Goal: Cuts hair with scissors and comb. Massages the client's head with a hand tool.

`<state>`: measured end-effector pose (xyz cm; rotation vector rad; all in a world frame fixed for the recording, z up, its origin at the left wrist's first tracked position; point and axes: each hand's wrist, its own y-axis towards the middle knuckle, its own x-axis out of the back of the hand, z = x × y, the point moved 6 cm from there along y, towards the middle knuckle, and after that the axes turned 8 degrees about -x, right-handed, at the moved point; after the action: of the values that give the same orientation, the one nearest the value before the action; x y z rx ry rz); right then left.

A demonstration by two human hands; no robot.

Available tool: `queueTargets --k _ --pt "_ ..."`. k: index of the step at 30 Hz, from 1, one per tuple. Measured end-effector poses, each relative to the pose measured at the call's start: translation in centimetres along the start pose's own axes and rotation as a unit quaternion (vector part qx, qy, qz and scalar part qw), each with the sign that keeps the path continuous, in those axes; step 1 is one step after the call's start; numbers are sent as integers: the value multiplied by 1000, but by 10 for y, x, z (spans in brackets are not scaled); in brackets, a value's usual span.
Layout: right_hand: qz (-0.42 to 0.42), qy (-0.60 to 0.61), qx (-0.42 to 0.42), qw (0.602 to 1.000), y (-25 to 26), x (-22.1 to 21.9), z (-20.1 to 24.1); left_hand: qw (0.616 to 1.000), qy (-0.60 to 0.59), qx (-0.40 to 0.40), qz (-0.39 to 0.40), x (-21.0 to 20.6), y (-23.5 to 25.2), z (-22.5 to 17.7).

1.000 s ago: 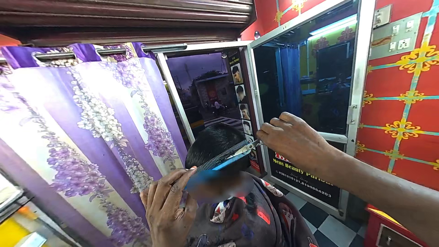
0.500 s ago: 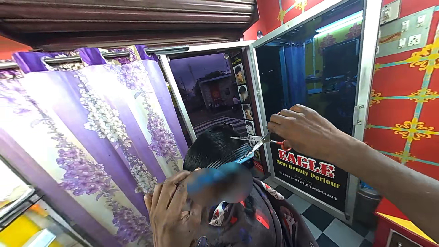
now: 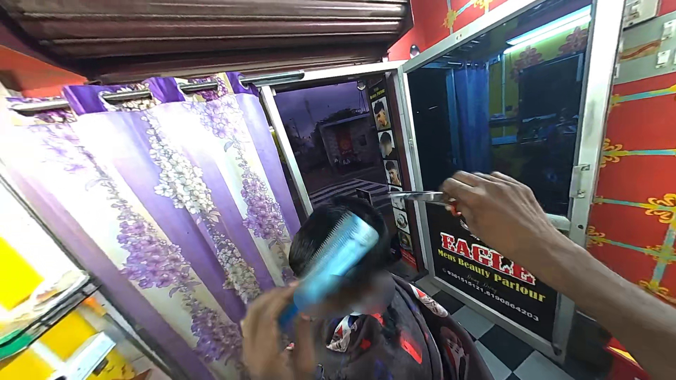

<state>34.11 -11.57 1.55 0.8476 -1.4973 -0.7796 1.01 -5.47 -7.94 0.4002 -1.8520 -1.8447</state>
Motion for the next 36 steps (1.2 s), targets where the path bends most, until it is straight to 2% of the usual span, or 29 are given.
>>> queueTargets --k 2,4,6,8,11,12,14,16,18,20,22,23,25,26,27,28,29,30,31,32,34,36 --pt "15 32 -49 998 -14 -9 -19 996 65 -49 36 -11 -18 -16" --pt "44 42 -84 995 -28 -21 -35 997 69 -19 28 -15 -22 -8" --pt "67 56 -109 990 -43 -33 -49 999 5 51 -5 -12 -20 12" --pt "86 78 -125 985 -56 -47 -62 986 -59 153 -32 -10 -20 34" --pt "102 109 -130 980 -74 -65 -76 915 -135 365 -101 -13 -39 64" --pt "113 118 -133 978 -80 -71 -79 910 -125 375 -127 -12 -46 62" --pt "128 135 -128 974 -90 -83 -81 951 -82 271 -125 -13 -50 33" --pt "157 157 -125 967 -98 -93 -82 981 -55 164 -83 -22 -47 2" --pt "180 178 -117 960 -106 -99 -80 987 -41 134 -77 -32 -48 -7" --pt "211 188 -123 951 -112 -100 -78 977 -64 170 -109 -37 -50 7" --pt "228 197 -131 944 -119 -99 -77 944 -119 282 -125 -39 -56 37" --pt "235 199 -139 941 -124 -99 -76 908 -160 367 -124 -41 -63 55" --pt "249 204 -161 933 -133 -93 -76 806 -216 534 -139 -45 -82 86" --pt "255 203 -169 930 -138 -89 -77 781 -214 565 -158 -42 -88 90" --pt "257 203 -176 928 -143 -86 -79 804 -205 529 -179 -36 -86 85" --pt "257 202 -181 928 -147 -84 -82 863 -189 431 -184 -28 -75 70" --pt "257 200 -186 927 -152 -83 -84 927 -156 301 -158 -20 -59 50" --pt "260 195 -192 926 -155 -83 -86 973 -105 176 -111 -16 -42 26" --pt "265 188 -197 925 -158 -82 -88 994 -44 86 -59 -15 -28 7" --pt "269 180 -200 925 -159 -81 -88 999 10 32 -22 -16 -16 -6" --pt "267 171 -204 926 -161 -78 -89 999 47 23 15 -18 -1 -6" --pt "262 170 -208 927 -164 -76 -89 996 42 81 22 -13 7 17"
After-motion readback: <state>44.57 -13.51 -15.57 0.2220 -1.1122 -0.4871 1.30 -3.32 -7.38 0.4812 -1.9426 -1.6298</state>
